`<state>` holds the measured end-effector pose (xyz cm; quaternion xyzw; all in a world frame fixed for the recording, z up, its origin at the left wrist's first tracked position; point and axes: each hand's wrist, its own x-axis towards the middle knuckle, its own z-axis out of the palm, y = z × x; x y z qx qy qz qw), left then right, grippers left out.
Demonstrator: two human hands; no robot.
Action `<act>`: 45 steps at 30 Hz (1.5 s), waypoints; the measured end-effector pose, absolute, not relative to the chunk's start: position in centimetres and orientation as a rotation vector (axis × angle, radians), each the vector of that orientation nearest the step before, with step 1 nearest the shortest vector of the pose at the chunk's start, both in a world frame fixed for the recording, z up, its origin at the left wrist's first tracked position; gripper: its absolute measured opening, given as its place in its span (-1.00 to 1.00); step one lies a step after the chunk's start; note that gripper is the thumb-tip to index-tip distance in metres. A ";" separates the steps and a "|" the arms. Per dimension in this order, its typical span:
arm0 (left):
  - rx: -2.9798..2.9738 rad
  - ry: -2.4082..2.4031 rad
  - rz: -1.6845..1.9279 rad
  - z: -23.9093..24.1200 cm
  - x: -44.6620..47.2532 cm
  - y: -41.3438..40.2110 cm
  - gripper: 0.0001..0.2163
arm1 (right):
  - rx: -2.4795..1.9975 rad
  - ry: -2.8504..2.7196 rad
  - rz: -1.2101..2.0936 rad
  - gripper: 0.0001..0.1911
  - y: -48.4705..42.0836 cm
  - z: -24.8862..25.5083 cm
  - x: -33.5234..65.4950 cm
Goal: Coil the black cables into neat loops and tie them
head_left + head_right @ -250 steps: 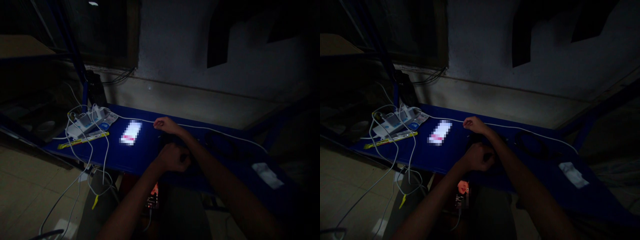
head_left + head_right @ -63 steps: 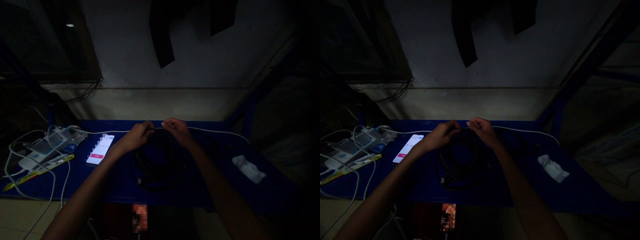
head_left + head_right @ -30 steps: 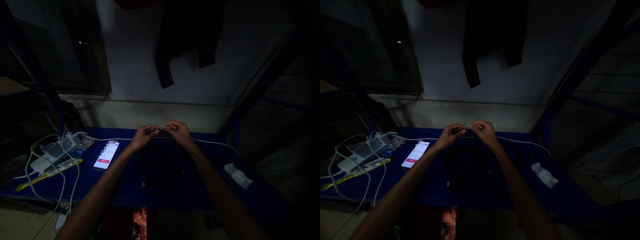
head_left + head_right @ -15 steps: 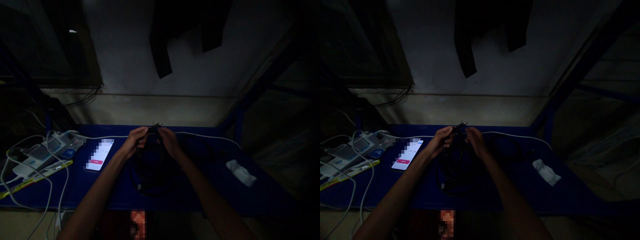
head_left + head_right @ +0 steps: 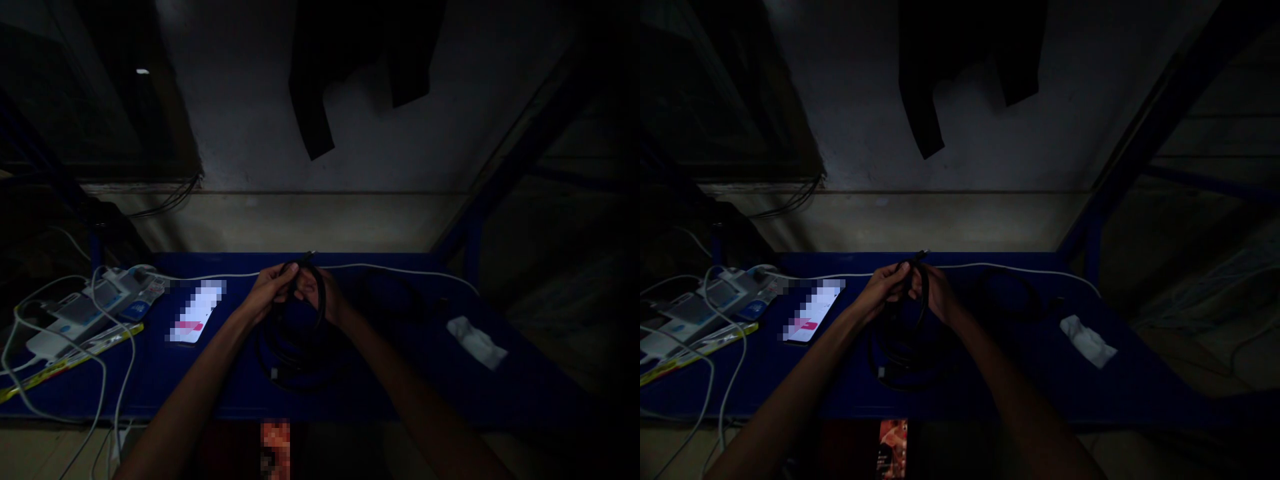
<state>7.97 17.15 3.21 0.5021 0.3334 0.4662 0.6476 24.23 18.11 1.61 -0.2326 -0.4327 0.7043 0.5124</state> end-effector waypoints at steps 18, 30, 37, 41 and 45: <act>1.113 0.804 1.146 2.3 8.5 17.3 -0.58 | -0.771 -0.989 1.188 -0.78 18.7 0.1 24.9; 1.138 0.812 1.077 2.1 8.9 17.6 -0.40 | -0.719 -1.053 1.627 -0.80 19.1 0.3 24.6; 1.175 0.892 1.102 1.8 9.1 17.5 -0.51 | -0.837 -0.971 1.783 -0.79 19.7 0.4 25.9; 1.409 0.784 1.283 1.1 9.1 17.6 -0.40 | -0.979 -0.857 1.863 -0.95 19.6 0.6 26.5; 1.563 0.640 1.239 1.3 8.7 17.6 -0.54 | -0.976 -0.863 1.936 -0.91 19.5 0.7 26.7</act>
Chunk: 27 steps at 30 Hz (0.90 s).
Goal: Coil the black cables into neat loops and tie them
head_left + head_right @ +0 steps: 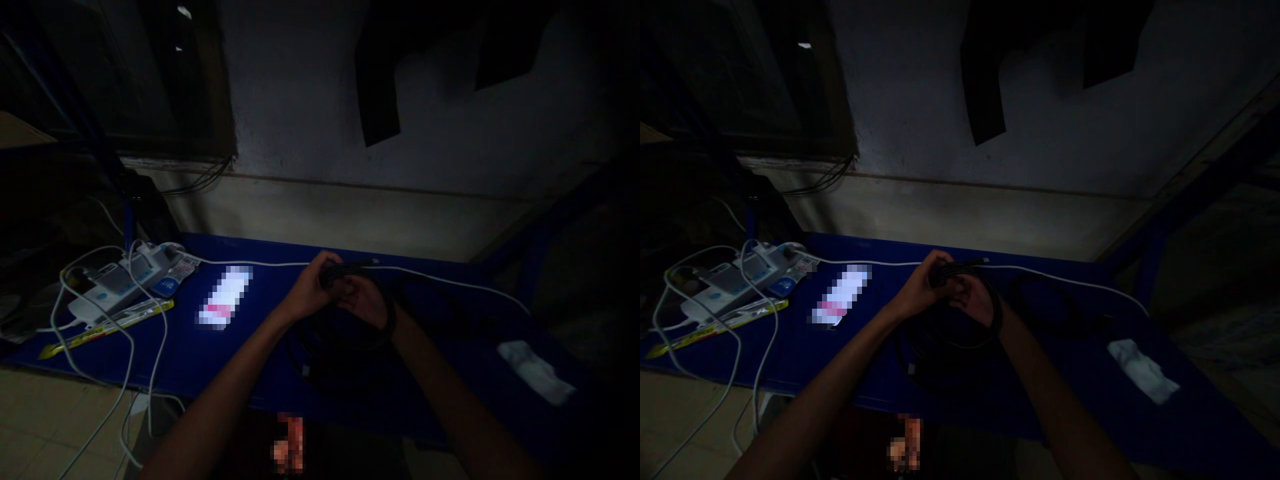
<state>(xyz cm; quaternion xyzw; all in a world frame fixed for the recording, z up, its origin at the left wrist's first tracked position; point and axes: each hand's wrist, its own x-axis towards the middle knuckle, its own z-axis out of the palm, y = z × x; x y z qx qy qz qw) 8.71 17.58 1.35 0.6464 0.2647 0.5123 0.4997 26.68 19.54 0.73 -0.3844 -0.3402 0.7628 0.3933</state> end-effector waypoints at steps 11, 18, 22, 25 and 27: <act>1.611 0.877 1.322 1.5 8.8 17.7 -0.71 | -0.891 -1.064 1.937 -0.56 20.2 0.5 27.0; 1.462 0.946 1.355 1.1 8.7 18.1 -0.72 | -0.905 -1.291 1.821 -0.60 20.1 1.4 29.2; 1.506 0.969 1.355 0.9 8.7 18.2 -0.72 | -0.899 -1.266 1.822 -0.64 19.8 1.3 29.4; 1.638 0.955 1.398 1.2 8.6 18.1 -0.75 | -0.854 -1.210 1.821 -0.67 19.6 1.5 28.6; 1.739 0.927 1.413 1.4 8.5 17.8 -0.75 | -0.826 -1.182 1.800 -0.68 19.5 1.6 27.9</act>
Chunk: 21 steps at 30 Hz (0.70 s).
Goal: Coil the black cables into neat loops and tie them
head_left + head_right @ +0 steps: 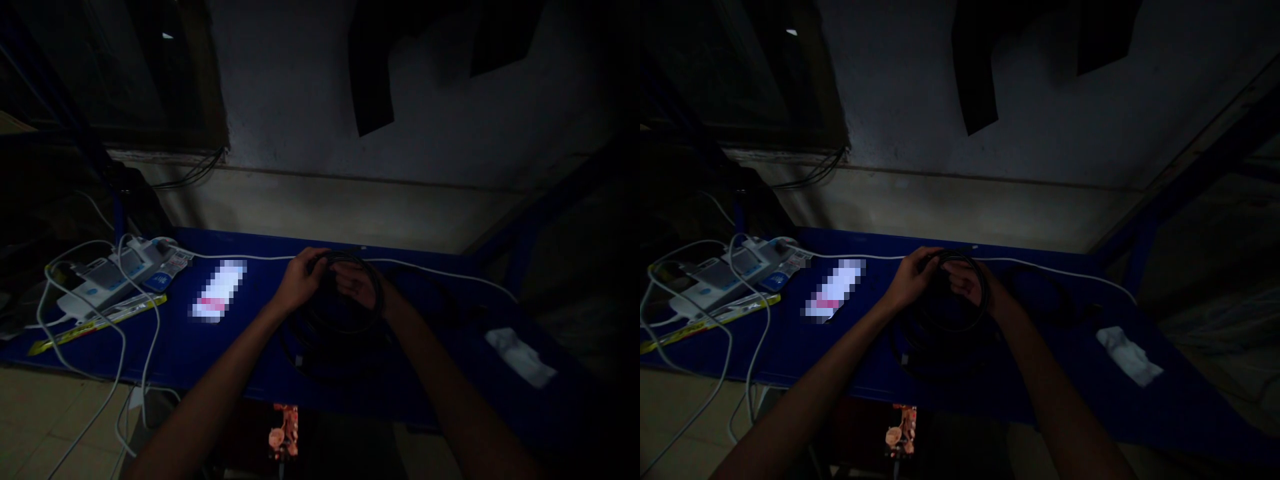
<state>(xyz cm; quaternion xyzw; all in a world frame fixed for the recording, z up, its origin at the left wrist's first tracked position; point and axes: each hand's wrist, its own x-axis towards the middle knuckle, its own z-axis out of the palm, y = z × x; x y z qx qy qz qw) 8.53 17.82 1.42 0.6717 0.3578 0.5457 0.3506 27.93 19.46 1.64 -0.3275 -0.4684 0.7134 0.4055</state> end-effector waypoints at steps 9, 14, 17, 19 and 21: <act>1.950 0.933 1.385 1.3 8.3 17.7 -0.65 | -0.814 -1.205 1.752 -0.66 18.8 2.0 26.5; 1.998 0.905 1.323 1.3 8.1 17.9 -0.63 | -0.857 -1.253 1.806 -0.70 18.7 2.2 28.0; 2.024 0.868 1.302 1.4 8.1 17.9 -0.63 | -0.936 -1.272 1.805 -0.73 19.1 2.2 29.6; 2.009 0.854 1.311 1.4 8.2 17.9 -0.65 | -1.038 -1.274 1.713 -0.73 19.7 2.2 30.6; 1.996 0.857 1.310 1.3 8.2 18.1 -0.66 | -1.117 -1.250 1.556 -0.74 20.4 2.4 31.4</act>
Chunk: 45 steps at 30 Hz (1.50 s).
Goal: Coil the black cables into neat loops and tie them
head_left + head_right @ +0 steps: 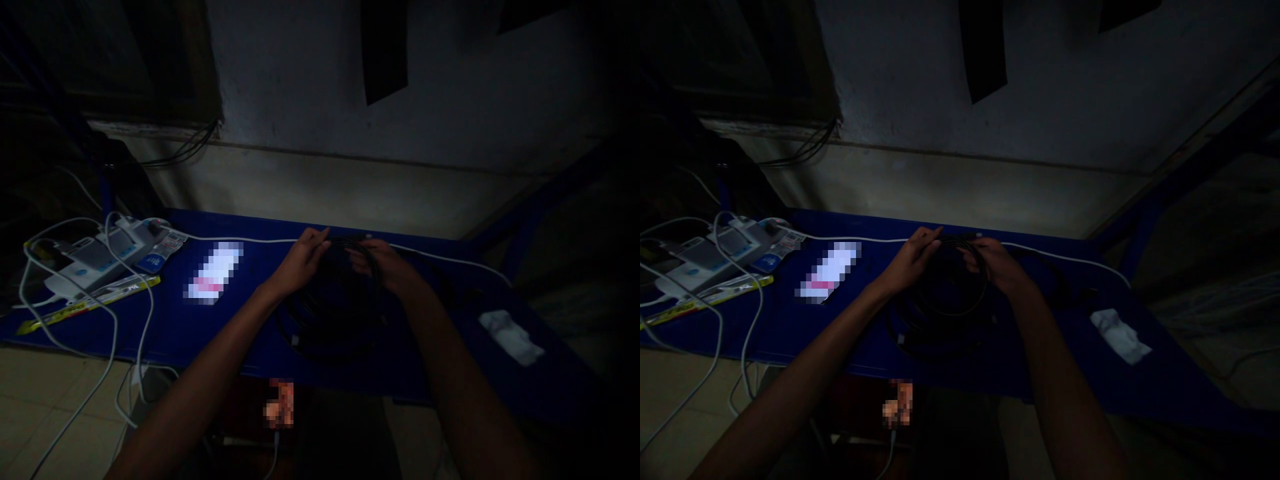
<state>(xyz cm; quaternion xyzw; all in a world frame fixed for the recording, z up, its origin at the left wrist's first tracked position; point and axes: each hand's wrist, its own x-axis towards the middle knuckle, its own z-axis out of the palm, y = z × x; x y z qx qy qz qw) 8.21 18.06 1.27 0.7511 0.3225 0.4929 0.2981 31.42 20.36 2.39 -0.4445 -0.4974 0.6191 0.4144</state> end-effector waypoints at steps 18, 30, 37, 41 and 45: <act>1.996 1.008 1.144 0.6 7.7 18.6 -0.74 | -1.052 -2.099 0.403 -0.70 18.9 2.6 28.7; 1.396 0.914 1.134 1.2 8.4 18.1 -0.82 | -1.060 -2.160 0.437 -0.86 19.5 2.7 30.4; 1.245 0.848 1.214 3.7 8.8 16.9 -0.78 | -1.001 -2.121 0.335 -0.88 18.2 4.8 30.0; 1.330 0.779 1.332 3.6 9.6 16.6 -0.76 | -1.011 -2.115 0.180 -0.82 17.9 5.7 30.4; 1.328 0.733 1.353 4.2 10.0 16.4 -0.78 | -0.980 -2.128 0.079 -0.78 17.5 6.6 30.9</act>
